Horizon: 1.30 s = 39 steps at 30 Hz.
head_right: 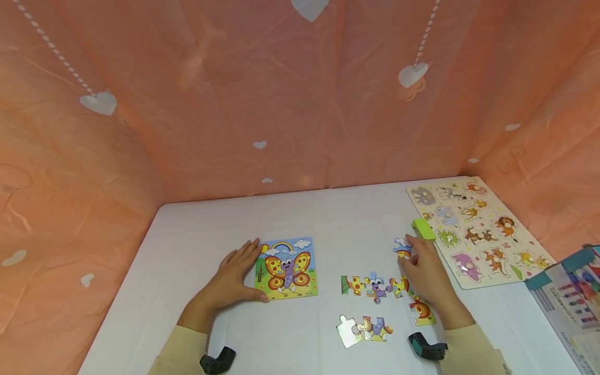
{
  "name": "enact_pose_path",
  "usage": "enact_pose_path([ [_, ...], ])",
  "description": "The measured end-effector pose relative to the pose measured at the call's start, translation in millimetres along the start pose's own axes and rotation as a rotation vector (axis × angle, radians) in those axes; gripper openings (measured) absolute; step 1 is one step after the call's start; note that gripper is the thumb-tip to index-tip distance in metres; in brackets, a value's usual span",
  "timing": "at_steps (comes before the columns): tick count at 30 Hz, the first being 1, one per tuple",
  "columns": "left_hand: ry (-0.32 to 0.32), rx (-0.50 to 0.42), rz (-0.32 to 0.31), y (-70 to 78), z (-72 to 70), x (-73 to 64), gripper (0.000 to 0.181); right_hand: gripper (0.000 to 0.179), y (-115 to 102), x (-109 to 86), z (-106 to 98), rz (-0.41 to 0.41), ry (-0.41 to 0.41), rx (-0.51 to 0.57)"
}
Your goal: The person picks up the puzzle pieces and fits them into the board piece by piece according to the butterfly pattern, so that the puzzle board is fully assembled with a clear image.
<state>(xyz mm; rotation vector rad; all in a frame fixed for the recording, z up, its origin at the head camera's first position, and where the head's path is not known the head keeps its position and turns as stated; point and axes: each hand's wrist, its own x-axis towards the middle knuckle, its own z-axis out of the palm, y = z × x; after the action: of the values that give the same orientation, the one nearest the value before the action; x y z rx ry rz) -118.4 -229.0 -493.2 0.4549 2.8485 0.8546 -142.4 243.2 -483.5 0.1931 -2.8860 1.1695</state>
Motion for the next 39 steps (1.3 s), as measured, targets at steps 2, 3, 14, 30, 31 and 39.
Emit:
enact_pose_path([
  [2, 0.011, 0.001, 0.008, -0.3, 0.4, -0.2, 0.136, 0.056, 0.0, 0.4, 2.1, -0.007, 0.002, -0.006],
  [3, 0.016, 0.001, 0.012, -0.4, 0.4, -0.4, 0.136, 0.055, -0.4, 0.3, 2.8, -0.007, -0.001, -0.008],
  [14, 0.021, 0.002, 0.013, -1.4, 0.7, -0.4, 0.136, 0.05, -8.5, 0.5, -2.4, 0.041, -0.054, -0.019],
  [30, 0.006, -0.003, -0.001, 1.3, 0.0, -0.2, 0.136, 0.037, -14.4, -3.4, -8.4, 0.066, -0.065, 0.03],
  [31, 0.006, -0.003, -0.002, 1.2, 0.1, -0.2, 0.136, 0.034, -15.0, -4.0, -7.8, 0.063, -0.065, 0.045],
  [39, 0.011, -0.001, 0.0, 1.3, 0.3, -0.4, 0.136, 0.039, -30.9, -4.9, 0.2, -0.026, -0.024, 0.373],
])
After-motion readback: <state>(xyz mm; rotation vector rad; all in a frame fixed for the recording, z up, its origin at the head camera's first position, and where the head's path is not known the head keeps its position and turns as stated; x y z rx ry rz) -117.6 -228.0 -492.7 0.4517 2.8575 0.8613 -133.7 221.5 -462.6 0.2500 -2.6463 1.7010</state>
